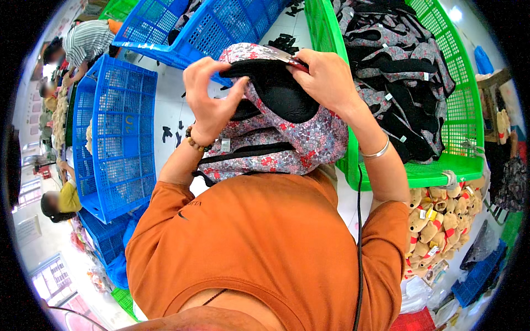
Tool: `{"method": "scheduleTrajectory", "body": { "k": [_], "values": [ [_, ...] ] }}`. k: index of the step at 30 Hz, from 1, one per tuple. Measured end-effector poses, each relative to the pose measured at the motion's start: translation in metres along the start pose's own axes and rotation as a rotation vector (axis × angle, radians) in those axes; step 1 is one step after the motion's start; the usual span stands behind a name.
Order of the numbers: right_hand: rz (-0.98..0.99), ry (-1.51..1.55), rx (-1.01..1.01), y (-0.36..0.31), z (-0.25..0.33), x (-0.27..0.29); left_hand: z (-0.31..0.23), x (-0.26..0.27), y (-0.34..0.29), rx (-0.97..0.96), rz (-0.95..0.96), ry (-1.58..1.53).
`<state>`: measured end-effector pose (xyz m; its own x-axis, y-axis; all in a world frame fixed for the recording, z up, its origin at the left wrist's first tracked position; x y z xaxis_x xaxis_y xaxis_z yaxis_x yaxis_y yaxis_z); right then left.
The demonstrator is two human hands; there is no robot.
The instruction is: The person sits on the floor and uses scissors to trim excess fabric and tags from the edges of floral-patterned slip-on shoes. They handle the shoes one at a time, cutting along the seams and removing loose threads before placing the finished items into a stack.
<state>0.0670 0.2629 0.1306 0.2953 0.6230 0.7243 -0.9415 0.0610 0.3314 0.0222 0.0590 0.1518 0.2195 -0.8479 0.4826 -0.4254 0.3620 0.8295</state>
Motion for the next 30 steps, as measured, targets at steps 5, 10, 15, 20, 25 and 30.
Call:
{"method": "scheduleTrajectory", "body": {
  "k": [5, 10, 15, 20, 25, 30],
  "values": [
    [-0.107, -0.019, -0.089, -0.009, 0.006, -0.008, 0.040, -0.034, -0.029, 0.788, 0.360, -0.419],
    [-0.105, 0.060, -0.164, -0.018, 0.022, -0.016, 0.030, -0.046, -0.018, 0.681, 0.387, -0.373],
    [-0.123, 0.071, -0.207, -0.025, 0.026, -0.014, 0.034, -0.069, -0.022, 0.584, 0.431, -0.307],
    [-0.087, 0.154, -0.238, -0.030, 0.022, 0.008, 0.043, -0.064, -0.009, 0.442, 0.337, -0.318],
    [-0.308, 0.203, -0.081, -0.027, 0.022, 0.034, 0.023, -0.046, 0.027, 0.243, 0.378, -0.231],
    [-0.362, 0.228, 0.073, -0.008, 0.033, 0.042, 0.002, -0.034, 0.043, 0.123, 0.561, -0.132]
  ]
}}
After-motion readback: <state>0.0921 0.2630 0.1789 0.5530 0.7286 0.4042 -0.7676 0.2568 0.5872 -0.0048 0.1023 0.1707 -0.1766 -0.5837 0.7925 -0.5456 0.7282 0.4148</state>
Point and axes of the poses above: each hand's wrist, its own y-axis towards the middle knuckle, its own x-axis out of the back of the hand, z = x × y, the point moved 4 cm from there along y, towards the middle knuckle
